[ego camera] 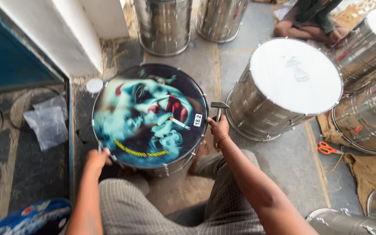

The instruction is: The person sits on the floor and uses a wrench to tighten the tension rods on a drum with a Joker graphic. They systematically move around the drum head, adjusting each rod to secure the drum skin.

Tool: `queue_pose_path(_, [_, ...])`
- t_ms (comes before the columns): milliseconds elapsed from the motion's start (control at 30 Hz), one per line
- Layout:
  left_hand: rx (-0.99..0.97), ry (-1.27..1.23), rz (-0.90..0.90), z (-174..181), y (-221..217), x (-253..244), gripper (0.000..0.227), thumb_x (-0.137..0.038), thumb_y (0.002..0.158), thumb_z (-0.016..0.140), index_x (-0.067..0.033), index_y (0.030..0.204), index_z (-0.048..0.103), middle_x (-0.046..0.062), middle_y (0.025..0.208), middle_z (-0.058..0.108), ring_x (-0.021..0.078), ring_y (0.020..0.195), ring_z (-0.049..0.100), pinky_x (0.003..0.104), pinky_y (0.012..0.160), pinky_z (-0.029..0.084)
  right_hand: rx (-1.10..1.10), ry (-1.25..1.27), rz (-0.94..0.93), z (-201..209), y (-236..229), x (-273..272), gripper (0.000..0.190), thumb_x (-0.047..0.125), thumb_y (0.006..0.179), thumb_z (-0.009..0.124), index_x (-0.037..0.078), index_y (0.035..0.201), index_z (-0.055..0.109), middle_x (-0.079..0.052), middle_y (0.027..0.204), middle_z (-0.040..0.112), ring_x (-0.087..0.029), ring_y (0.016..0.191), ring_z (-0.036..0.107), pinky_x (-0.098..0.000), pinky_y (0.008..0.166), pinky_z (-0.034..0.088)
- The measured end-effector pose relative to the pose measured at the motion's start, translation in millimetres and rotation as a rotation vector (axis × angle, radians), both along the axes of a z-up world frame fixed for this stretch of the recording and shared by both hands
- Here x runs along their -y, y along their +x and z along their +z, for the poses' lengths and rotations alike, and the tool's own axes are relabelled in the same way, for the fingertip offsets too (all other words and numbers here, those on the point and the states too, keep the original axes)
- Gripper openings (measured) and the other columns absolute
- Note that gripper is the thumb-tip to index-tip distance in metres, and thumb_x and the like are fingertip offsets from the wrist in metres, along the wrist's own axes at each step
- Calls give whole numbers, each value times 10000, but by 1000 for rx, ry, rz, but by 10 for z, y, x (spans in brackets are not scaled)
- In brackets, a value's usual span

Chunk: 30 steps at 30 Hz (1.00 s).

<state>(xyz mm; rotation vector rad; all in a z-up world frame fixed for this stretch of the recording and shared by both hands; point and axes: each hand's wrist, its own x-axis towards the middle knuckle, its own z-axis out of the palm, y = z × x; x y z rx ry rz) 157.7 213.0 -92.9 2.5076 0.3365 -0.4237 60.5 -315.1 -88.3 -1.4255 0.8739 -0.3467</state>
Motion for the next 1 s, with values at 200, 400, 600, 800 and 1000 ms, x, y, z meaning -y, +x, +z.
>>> queue_pose_path(200, [157,149,169,343,55,153,449,-511,971,712,-81,1073,786,191,1000,762,430,960,701,529,819,515,81,515,-145,-146,-197,139,267,304,991,549,57,1047,632,7,704,521,-111,474,417,-292,404,338])
queue_pose_path(400, [397,111,221,125,196,176,362,-435,922,773,-127,1112,794,198,1019,751,429,933,706,508,821,532,213,751,-222,-209,-499,45,183,261,1006,492,136,1070,608,14,720,517,-100,519,416,-269,453,361])
queue_pose_path(600, [391,55,218,83,215,131,293,-357,967,780,-94,1097,789,213,1001,753,406,919,715,489,815,542,-36,625,32,-16,-731,-299,249,286,1062,520,50,1052,598,17,685,456,-100,503,386,-281,433,358])
queue_pose_path(800, [384,-39,264,225,179,147,251,-314,952,768,-89,1063,784,184,991,757,372,907,723,473,809,550,227,652,-360,174,-694,-271,192,292,1060,506,108,1039,556,33,691,465,-83,490,355,-268,417,326])
queue_pose_path(1000, [380,35,253,221,174,148,257,-319,968,772,-83,1070,780,200,1000,751,393,906,711,489,792,541,-40,560,26,122,-745,-386,230,320,1049,491,103,1062,564,7,693,474,-98,481,381,-276,413,328])
